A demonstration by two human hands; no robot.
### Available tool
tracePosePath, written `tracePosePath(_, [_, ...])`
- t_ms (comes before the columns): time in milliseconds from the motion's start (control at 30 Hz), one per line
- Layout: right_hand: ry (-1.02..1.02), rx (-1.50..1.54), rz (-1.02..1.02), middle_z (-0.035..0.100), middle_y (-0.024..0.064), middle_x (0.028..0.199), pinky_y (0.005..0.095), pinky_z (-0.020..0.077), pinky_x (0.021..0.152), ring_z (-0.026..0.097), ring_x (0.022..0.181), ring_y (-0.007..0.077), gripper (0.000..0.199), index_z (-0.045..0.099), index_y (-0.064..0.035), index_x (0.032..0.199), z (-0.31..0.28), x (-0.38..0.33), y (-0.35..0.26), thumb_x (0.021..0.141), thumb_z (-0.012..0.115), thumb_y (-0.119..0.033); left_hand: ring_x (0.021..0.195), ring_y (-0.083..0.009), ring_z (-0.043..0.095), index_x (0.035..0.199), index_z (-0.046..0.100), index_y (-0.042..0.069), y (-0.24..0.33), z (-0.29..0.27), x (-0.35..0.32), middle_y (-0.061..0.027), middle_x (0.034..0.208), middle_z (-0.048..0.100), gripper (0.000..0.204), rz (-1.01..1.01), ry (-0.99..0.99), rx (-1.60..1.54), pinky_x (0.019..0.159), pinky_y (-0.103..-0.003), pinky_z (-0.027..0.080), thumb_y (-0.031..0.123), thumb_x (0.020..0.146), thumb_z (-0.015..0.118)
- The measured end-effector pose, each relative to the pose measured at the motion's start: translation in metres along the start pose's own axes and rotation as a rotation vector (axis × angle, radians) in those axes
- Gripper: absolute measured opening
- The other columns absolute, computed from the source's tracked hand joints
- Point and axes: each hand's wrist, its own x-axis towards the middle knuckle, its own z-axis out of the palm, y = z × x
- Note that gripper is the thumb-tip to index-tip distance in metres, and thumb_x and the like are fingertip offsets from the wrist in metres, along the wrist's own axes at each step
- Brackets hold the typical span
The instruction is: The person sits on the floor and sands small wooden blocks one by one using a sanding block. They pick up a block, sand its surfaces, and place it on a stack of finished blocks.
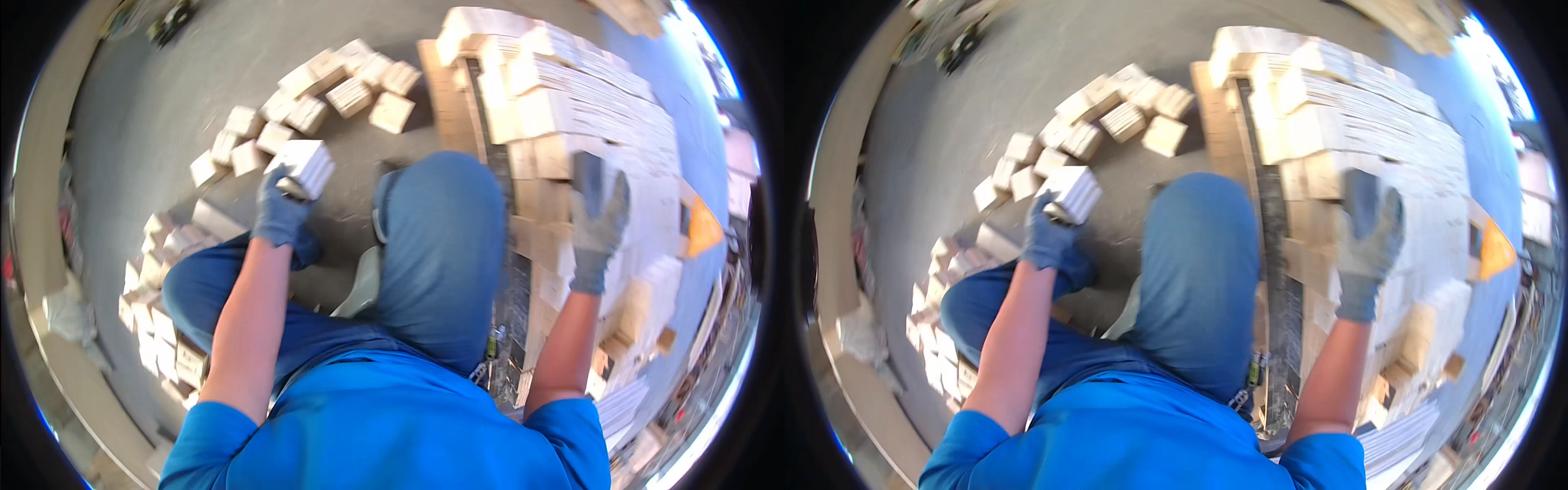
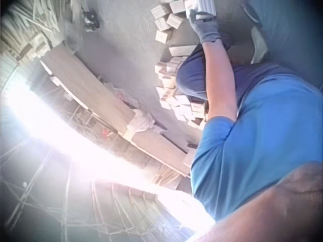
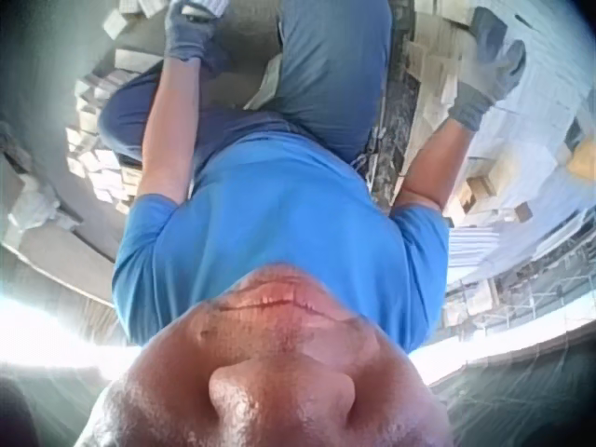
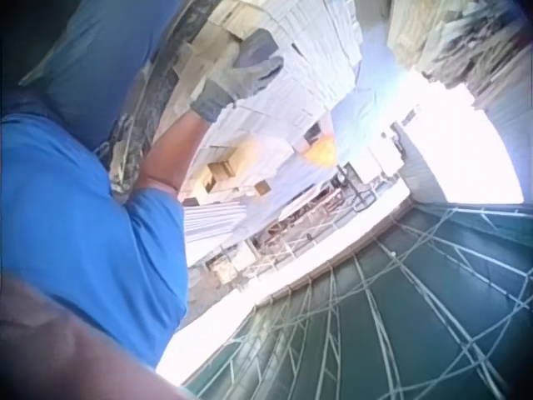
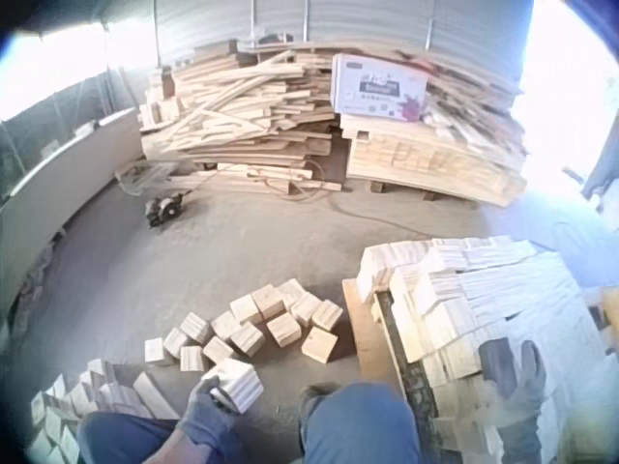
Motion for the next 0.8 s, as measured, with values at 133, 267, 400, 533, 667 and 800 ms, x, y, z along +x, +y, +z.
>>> tracePosePath(133, [-0.133, -0.017, 0.121, 0.038, 0.0248, 0.163, 0.0520, 0.0307, 0.123, 0.034, 0.151, 0.0434, 0.109, 0.030, -0.0123, 0.164, 0.029, -0.001, 0.065, 0.080, 0.080, -0.061, 0.130, -0.0354, 0.060, 0.144, 0.054, 0.007, 0.022, 0.016, -0.049, -0.0149, 0.143, 0.061, 0.060, 0.065, -0.272, 0.074, 0.105, -0.055, 0.050, 0.036, 0.094, 0.066])
tracePosePath(267, [-0.307, -0.047, 0.199, 0.039, 0.0255, 0.162, 0.0525, 0.0366, 0.120, 0.040, 0.147, 0.0437, 0.110, 0.030, -0.0113, 0.164, 0.023, 0.005, 0.067, 0.080, 0.078, -0.065, 0.126, -0.0344, 0.063, 0.144, 0.053, 0.009, 0.049, 0.014, -0.095, -0.0150, 0.141, 0.062, 0.062, 0.122, -0.323, 0.115, 0.100, -0.053, 0.054, 0.043, 0.096, 0.069])
tracePosePath(400, [-0.359, -0.006, 0.226, 0.043, 0.0264, 0.158, 0.0516, 0.0396, 0.117, 0.043, 0.144, 0.0462, 0.110, 0.032, -0.0087, 0.162, 0.013, 0.015, 0.050, 0.079, 0.082, -0.060, 0.125, -0.0345, 0.063, 0.144, 0.053, 0.008, 0.058, 0.002, -0.129, -0.0156, 0.139, 0.062, 0.061, 0.174, -0.341, 0.091, 0.100, -0.053, 0.055, 0.038, 0.095, 0.071])
tracePosePath(533, [-0.348, 0.075, 0.258, 0.051, 0.0279, 0.151, 0.0484, 0.0461, 0.112, 0.052, 0.136, 0.0453, 0.105, 0.033, -0.0100, 0.162, 0.030, 0.013, 0.046, 0.077, 0.083, -0.043, 0.123, -0.0343, 0.063, 0.143, 0.054, 0.009, 0.051, -0.002, -0.135, -0.0140, 0.136, 0.063, 0.060, 0.194, -0.404, -0.050, 0.098, -0.052, 0.056, 0.031, 0.091, 0.076])
tracePosePath(667, [-0.311, 0.093, 0.275, 0.058, 0.0266, 0.143, 0.0478, 0.0482, 0.110, 0.057, 0.131, 0.0435, 0.102, 0.037, -0.0067, 0.160, 0.034, 0.020, 0.052, 0.076, 0.084, -0.041, 0.125, -0.0338, 0.062, 0.145, 0.053, 0.010, 0.036, 0.022, -0.137, -0.0134, 0.138, 0.062, 0.062, 0.142, -0.444, -0.112, 0.102, -0.051, 0.054, 0.029, 0.091, 0.076])
tracePosePath(800, [-0.225, 0.276, 0.284, 0.057, 0.0283, 0.143, 0.0490, 0.0476, 0.110, 0.057, 0.131, 0.0425, 0.103, 0.038, -0.0023, 0.158, -0.003, 0.043, 0.021, 0.075, 0.087, -0.040, 0.138, -0.0360, 0.055, 0.153, 0.046, 0.006, 0.026, 0.044, -0.135, -0.0168, 0.149, 0.057, 0.069, 0.100, -0.522, -0.181, 0.116, -0.052, 0.045, 0.024, 0.091, 0.072])
